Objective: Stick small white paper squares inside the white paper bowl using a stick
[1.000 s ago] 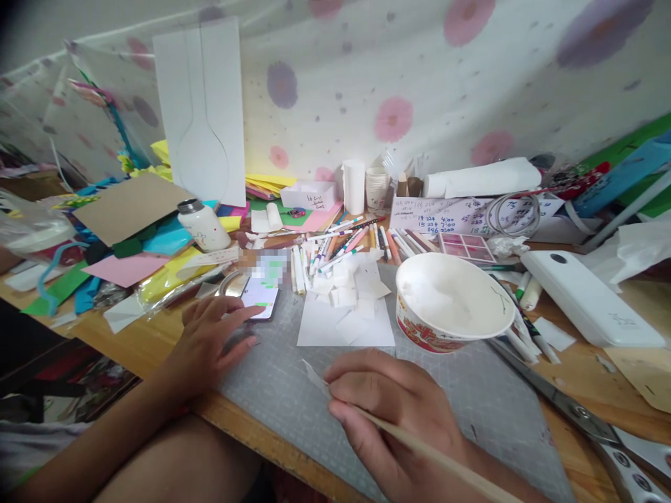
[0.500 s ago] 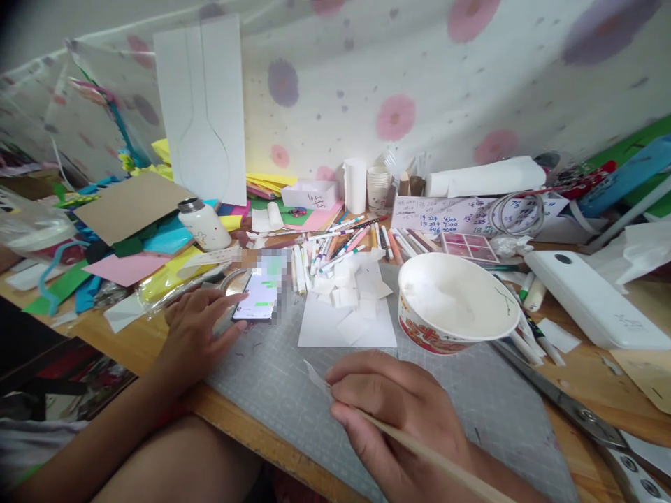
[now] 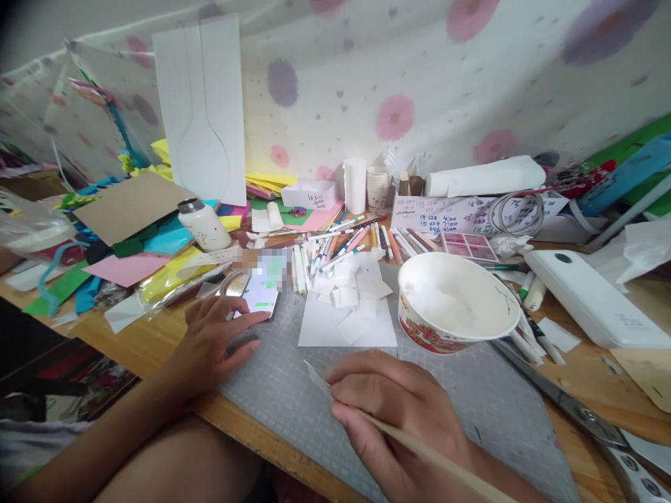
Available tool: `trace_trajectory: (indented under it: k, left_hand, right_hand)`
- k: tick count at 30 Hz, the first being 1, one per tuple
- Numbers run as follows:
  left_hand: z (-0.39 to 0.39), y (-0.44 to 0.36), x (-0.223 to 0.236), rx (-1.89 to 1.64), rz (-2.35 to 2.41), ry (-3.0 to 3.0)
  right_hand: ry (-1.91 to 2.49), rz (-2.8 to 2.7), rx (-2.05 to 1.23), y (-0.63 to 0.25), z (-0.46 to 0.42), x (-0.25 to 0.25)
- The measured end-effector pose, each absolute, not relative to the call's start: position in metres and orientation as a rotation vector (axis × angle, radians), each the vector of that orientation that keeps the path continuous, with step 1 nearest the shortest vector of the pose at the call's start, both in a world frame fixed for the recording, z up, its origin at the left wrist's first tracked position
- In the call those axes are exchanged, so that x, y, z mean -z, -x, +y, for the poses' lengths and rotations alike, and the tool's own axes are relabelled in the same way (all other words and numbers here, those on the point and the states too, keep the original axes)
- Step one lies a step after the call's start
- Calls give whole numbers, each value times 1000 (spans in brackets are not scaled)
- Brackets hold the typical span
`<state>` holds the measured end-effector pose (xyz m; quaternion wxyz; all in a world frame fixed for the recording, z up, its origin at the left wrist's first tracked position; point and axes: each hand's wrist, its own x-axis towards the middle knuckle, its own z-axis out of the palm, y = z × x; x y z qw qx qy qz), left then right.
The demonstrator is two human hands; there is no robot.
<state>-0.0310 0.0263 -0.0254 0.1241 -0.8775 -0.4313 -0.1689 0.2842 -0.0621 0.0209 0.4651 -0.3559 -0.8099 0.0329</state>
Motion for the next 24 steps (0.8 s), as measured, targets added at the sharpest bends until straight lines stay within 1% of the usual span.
trace_trajectory:
  k: [8,16,24]
  left_hand:
    - [40,33,24,537,-1620,2307]
    - [47,30,22,455,-1761,2267]
    - [51,28,25,363,-1795,2310]
  right_hand:
    - [864,-1988,-105,-287,-62,-18]
    - [867,-1982,-121,-286,-61,-17]
    - [875,-1993,-135,-288,-61,-17]
